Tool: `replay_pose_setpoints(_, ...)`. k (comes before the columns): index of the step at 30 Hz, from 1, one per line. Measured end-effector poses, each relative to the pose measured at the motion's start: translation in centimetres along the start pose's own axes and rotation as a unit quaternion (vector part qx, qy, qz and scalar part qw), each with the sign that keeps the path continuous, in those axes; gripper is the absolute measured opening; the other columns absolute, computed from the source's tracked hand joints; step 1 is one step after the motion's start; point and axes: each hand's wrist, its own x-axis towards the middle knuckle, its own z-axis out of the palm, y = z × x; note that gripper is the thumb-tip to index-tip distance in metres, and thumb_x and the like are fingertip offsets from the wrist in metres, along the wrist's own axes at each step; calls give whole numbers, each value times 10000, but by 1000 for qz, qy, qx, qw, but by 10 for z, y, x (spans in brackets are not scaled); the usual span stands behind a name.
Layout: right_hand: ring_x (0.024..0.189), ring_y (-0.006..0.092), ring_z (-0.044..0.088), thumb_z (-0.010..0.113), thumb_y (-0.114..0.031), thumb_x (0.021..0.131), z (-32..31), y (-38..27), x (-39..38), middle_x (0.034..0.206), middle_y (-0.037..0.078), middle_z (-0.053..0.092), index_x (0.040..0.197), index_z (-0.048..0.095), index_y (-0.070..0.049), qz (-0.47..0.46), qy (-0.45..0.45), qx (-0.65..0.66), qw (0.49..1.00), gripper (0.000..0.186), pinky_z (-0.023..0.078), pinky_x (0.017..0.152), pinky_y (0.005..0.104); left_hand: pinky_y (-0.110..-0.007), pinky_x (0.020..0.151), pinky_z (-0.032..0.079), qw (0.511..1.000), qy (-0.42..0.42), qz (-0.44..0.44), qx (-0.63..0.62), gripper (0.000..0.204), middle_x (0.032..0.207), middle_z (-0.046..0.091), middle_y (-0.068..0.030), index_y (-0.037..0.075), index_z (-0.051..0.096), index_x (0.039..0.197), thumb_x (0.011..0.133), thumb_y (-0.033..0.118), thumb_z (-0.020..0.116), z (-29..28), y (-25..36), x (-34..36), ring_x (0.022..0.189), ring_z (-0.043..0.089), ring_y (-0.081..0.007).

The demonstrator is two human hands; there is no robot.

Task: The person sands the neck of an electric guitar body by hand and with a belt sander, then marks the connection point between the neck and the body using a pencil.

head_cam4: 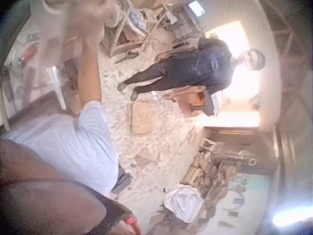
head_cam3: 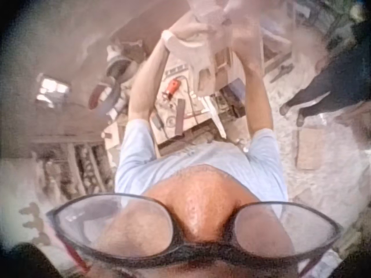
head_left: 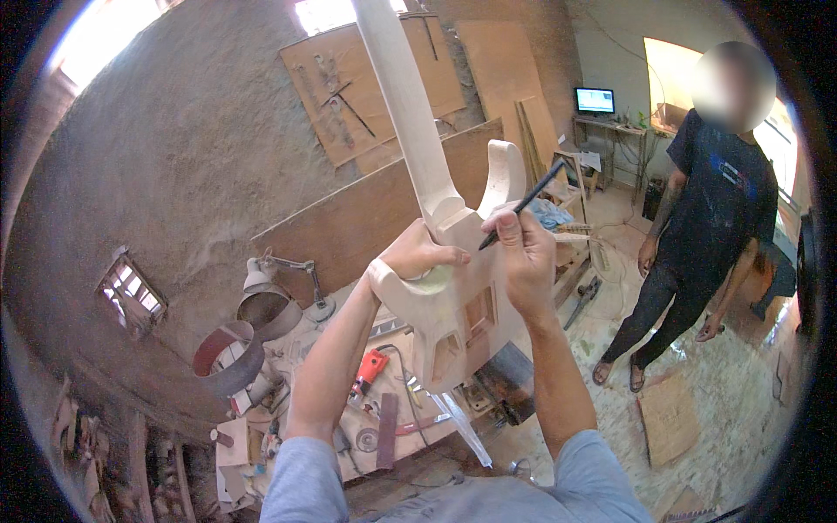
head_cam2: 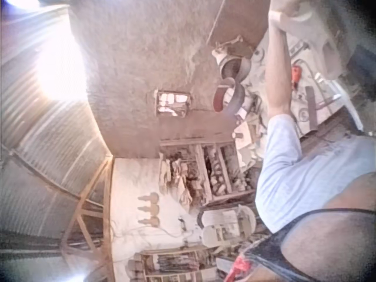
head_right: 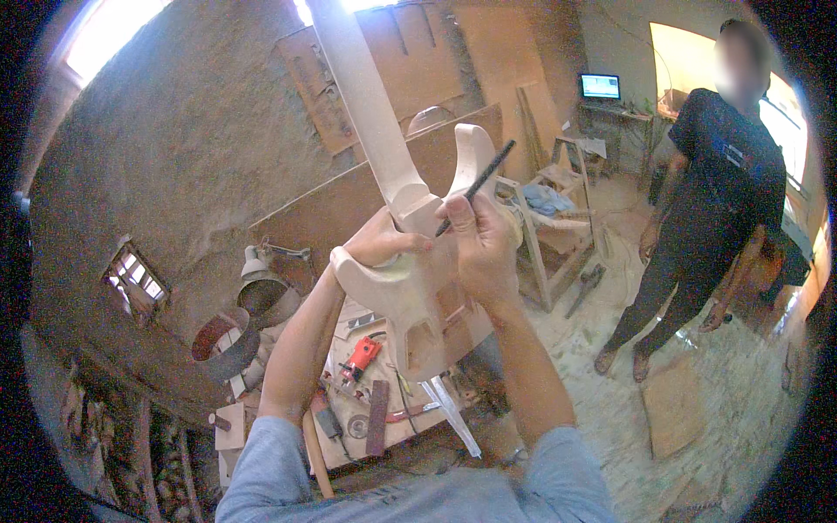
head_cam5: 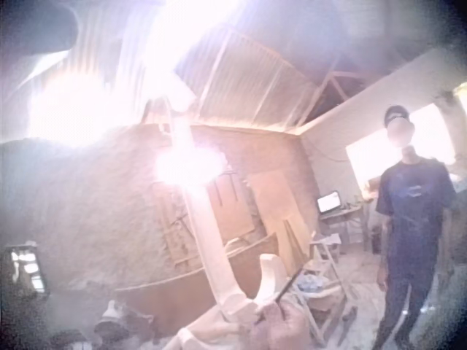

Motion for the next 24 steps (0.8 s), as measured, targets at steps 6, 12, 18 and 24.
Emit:
replay_pose_setpoints(6,773,83,585,683,-234,1004,0,-17,1,851,-3,676,1049,728,-13,-28,10,-34,999,230,476,716,254,-329,923,503,999,-3,4,-42,476,1089,697,-68,-15,666,1184,755,157,782,0,-8,3,1011,629,-157)
replay_pose_setpoints(12,815,76,621,709,-182,980,8,-2,3,880,1,701,1051,740,-30,0,8,-8,1000,171,498,746,248,-316,921,496,998,0,-1,-56,436,1059,699,-56,7,685,1156,753,148,776,0,-6,-1,1004,628,-147)
replay_pose_setpoints(18,807,67,632,727,-212,965,17,0,6,875,9,714,1040,739,-28,20,3,-30,999,199,508,728,252,-298,870,512,999,5,-1,-38,394,1033,698,-42,-4,691,1125,752,113,747,-2,-13,3,960,625,-120)
replay_pose_setpoints(24,767,73,638,710,-219,971,22,-2,10,839,11,716,1018,739,-15,32,-18,-41,999,211,514,687,261,-289,859,514,997,-5,50,-64,399,1033,694,-42,-15,684,1127,752,110,740,-2,-35,12,949,616,-112)
